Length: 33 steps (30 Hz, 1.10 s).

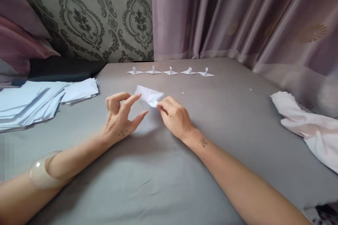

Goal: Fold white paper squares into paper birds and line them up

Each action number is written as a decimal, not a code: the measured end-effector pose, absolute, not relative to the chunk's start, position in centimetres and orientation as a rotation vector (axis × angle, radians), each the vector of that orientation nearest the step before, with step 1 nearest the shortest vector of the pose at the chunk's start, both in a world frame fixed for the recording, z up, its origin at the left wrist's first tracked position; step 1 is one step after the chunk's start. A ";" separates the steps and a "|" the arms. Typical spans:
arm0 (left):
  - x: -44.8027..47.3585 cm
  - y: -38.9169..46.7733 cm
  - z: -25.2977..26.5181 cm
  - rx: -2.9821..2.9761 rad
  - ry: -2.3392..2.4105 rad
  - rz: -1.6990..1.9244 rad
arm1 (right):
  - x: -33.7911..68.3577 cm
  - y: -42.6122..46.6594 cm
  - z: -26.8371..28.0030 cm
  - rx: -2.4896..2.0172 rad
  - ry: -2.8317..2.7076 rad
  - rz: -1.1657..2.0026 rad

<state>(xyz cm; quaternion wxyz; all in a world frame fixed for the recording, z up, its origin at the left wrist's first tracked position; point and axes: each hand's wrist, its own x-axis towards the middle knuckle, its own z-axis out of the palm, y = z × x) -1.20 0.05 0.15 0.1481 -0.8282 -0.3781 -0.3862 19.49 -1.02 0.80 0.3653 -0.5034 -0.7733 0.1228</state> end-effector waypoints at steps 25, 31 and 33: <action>0.2 -0.2 -0.2 -2.764 -1.297 -0.770 | 20.6 -1.5 0.3 -1.565 -2.153 0.464; 0.7 0.0 -0.5 -2.765 -1.524 -0.914 | 20.3 -1.4 0.1 -1.607 -2.118 0.439; 0.8 0.0 -0.5 -2.774 -1.538 -0.926 | 20.3 -1.3 0.2 -1.612 -2.094 0.456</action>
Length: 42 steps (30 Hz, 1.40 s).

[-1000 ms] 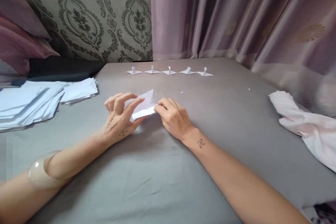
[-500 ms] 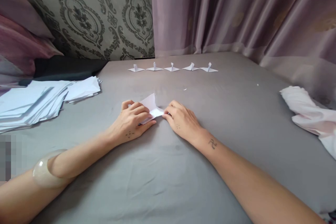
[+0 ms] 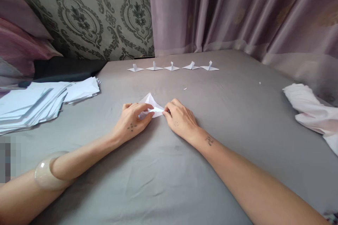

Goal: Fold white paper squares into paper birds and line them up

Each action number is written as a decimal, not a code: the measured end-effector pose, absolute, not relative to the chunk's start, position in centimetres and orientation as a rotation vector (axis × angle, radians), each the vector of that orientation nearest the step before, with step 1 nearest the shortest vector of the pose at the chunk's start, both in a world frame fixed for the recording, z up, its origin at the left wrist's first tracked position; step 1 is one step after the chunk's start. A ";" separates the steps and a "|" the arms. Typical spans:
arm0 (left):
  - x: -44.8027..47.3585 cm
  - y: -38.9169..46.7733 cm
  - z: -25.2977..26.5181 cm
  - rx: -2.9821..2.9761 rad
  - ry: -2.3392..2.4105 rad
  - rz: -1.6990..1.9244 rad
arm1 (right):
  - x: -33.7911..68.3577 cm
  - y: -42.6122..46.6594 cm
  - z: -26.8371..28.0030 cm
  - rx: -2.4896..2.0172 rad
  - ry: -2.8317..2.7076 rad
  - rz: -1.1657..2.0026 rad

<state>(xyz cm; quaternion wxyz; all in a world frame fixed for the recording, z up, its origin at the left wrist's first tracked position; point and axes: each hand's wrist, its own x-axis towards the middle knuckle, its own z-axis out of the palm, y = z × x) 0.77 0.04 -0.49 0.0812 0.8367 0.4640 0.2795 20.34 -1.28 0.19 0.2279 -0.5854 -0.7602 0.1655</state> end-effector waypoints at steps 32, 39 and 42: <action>-1.0 0.2 0.3 2.984 1.263 0.948 | 20.3 -3.0 0.5 -1.386 -2.581 0.047; -0.8 -0.2 0.3 3.116 1.221 1.025 | 20.5 -3.0 0.7 -1.377 -2.636 0.045; -0.8 -0.1 0.0 3.127 1.097 0.881 | 20.5 -3.0 1.0 -1.374 -2.647 0.096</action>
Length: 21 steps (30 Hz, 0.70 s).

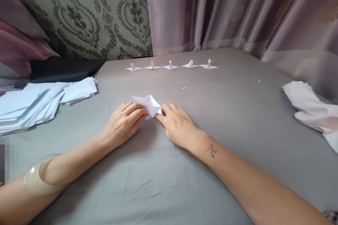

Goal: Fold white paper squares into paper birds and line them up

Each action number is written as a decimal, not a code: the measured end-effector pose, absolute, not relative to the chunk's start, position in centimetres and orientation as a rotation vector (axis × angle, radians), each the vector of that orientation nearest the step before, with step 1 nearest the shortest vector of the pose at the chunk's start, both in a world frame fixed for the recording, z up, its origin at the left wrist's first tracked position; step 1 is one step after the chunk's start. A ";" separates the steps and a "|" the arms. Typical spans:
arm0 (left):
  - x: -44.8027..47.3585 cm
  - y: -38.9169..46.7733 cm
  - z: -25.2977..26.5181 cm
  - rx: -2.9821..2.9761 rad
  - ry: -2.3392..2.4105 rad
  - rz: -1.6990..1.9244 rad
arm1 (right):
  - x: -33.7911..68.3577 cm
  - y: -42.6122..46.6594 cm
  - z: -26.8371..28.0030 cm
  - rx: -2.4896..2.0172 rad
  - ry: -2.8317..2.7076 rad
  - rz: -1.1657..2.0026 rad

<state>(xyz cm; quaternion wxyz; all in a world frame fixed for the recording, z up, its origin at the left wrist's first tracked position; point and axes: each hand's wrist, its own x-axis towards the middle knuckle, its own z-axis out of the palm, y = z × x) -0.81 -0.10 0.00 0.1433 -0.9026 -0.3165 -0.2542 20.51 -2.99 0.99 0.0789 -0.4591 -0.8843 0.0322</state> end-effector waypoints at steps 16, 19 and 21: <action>-0.6 -0.8 0.2 -2.571 -1.047 -0.938 | 21.7 -2.9 2.4 -1.320 -2.617 0.455; -0.6 -0.8 0.4 -2.609 -1.115 -0.873 | 21.9 -2.7 2.1 -1.315 -2.578 0.502; -0.6 -0.6 0.5 -2.754 -1.217 -0.788 | 21.9 -2.7 2.1 -1.326 -2.573 0.519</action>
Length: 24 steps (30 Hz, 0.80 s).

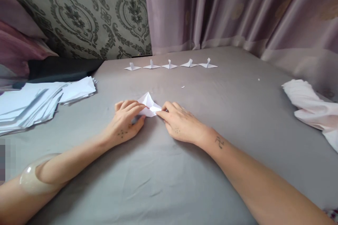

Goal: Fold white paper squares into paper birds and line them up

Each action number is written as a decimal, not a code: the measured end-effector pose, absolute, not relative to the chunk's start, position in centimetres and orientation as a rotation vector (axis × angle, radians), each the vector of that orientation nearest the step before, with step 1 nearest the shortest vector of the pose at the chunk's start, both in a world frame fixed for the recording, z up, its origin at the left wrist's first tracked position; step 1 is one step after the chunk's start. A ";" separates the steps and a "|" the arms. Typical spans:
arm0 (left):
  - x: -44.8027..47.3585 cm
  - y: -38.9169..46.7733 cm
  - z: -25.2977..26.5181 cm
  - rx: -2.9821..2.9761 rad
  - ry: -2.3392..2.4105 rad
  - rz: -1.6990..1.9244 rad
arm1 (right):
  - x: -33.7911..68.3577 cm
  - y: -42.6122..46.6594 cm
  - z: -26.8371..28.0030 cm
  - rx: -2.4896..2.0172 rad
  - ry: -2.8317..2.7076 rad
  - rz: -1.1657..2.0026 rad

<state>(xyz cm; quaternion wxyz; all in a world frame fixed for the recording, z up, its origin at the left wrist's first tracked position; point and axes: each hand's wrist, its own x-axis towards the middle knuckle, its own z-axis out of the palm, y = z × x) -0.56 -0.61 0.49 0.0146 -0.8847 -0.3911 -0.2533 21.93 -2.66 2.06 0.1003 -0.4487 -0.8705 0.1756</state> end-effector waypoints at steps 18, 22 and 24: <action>-1.3 0.9 0.1 -3.014 -1.235 -0.677 | 21.5 -2.8 1.6 -1.329 -2.587 0.410; -1.7 1.9 0.5 -3.109 -1.095 -0.580 | 21.6 -2.7 1.6 -1.328 -2.595 0.422; -1.9 2.4 0.6 -3.124 -0.975 -0.540 | 21.5 -2.7 1.5 -1.311 -2.618 0.364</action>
